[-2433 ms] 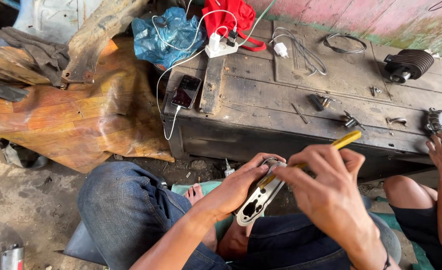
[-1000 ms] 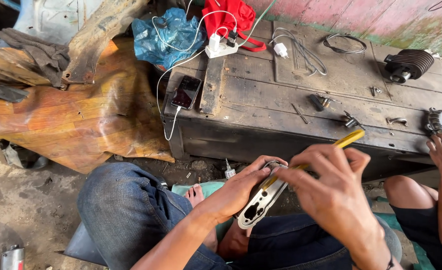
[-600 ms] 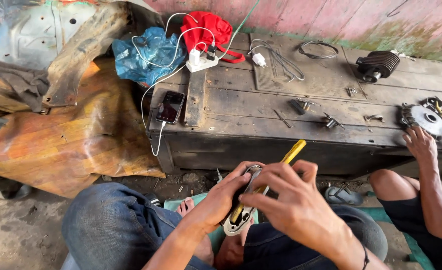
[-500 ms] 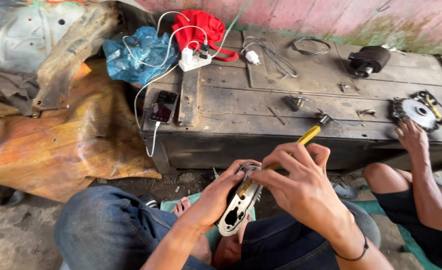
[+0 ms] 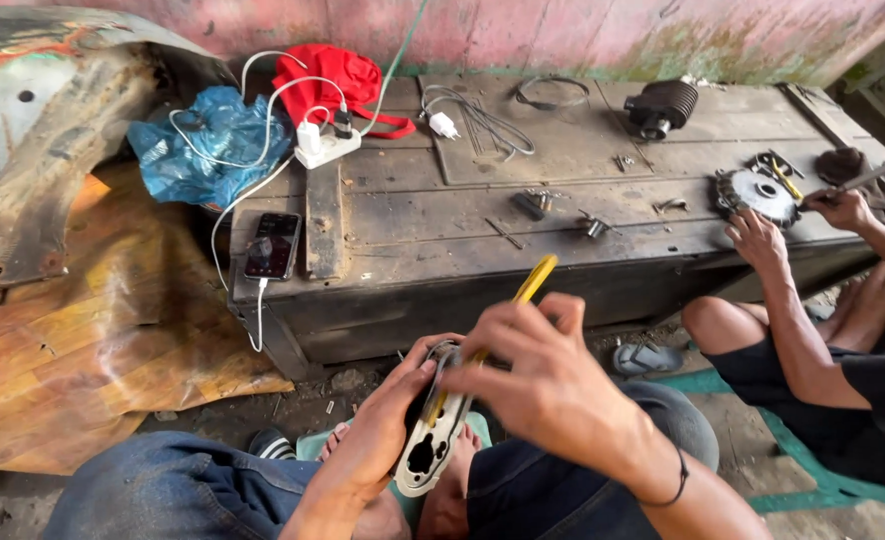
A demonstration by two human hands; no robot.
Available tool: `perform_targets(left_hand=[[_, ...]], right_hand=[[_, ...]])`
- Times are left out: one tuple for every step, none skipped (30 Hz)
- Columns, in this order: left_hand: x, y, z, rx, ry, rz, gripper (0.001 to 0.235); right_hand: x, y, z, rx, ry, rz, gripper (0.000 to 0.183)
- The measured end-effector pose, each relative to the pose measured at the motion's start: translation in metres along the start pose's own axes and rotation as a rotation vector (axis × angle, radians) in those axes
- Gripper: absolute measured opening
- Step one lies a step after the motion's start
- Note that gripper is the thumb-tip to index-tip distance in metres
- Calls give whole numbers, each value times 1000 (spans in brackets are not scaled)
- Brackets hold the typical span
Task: Cleaning a metal motorcycle component using a small brush on a workbench.
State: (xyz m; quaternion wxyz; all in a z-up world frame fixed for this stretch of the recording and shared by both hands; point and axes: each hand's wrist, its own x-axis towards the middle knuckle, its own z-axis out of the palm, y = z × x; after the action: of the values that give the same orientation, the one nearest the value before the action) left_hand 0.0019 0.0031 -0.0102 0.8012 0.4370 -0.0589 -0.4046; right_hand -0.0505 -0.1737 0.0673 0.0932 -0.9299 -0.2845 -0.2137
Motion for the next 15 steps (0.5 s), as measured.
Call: perform_targets(left_hand=[[-3,-2,0,-2,-3,-10,40],[-2,-1,1,-39,22,-51,38],[-1,0,2,-76,46,-92,37],[-1,1,2,-74,43,-92,37],[-1,1,2,-60,32,-77,39],[-2,0,2,-47,24,-69,40],[-3,1,1,-46,23,-77,40],[-4,1,1,-72,10,-90,41],[-5,2,0,-97,-3,-103,42],[-2,-1,-1,-96,-11,-103,42],[1,-4,-3,-58,9,-49,41],[3,-8,-5,-20,30,-2,40],[3,-5,-4,-20,23,-9,40],[2,-3,-4,13,67,-44,44],[0,-2,-4,47,110,-79,48]], right_hand=[[-3,-4,1,1,-4,10,31],[-4,-4,2,-19,-2,14,32],[-4,-5,3,-39,0,17,33],[-4,-7,3,-43,2,20,33],[-3,-9,3,-15,-19,-22,25],[-3,-13,3,17,-44,-57,18],[-3,-8,3,19,-45,-49,18],[-3,-3,2,-39,1,11,21],[-2,2,1,-98,46,70,24],[-1,-3,1,-106,47,72,24],[0,-8,0,-41,25,8,21],[0,-14,0,27,0,-50,20],[0,-12,0,24,-1,-41,20],[-1,-11,0,17,-18,-46,21],[-2,-10,1,11,-34,-52,23]])
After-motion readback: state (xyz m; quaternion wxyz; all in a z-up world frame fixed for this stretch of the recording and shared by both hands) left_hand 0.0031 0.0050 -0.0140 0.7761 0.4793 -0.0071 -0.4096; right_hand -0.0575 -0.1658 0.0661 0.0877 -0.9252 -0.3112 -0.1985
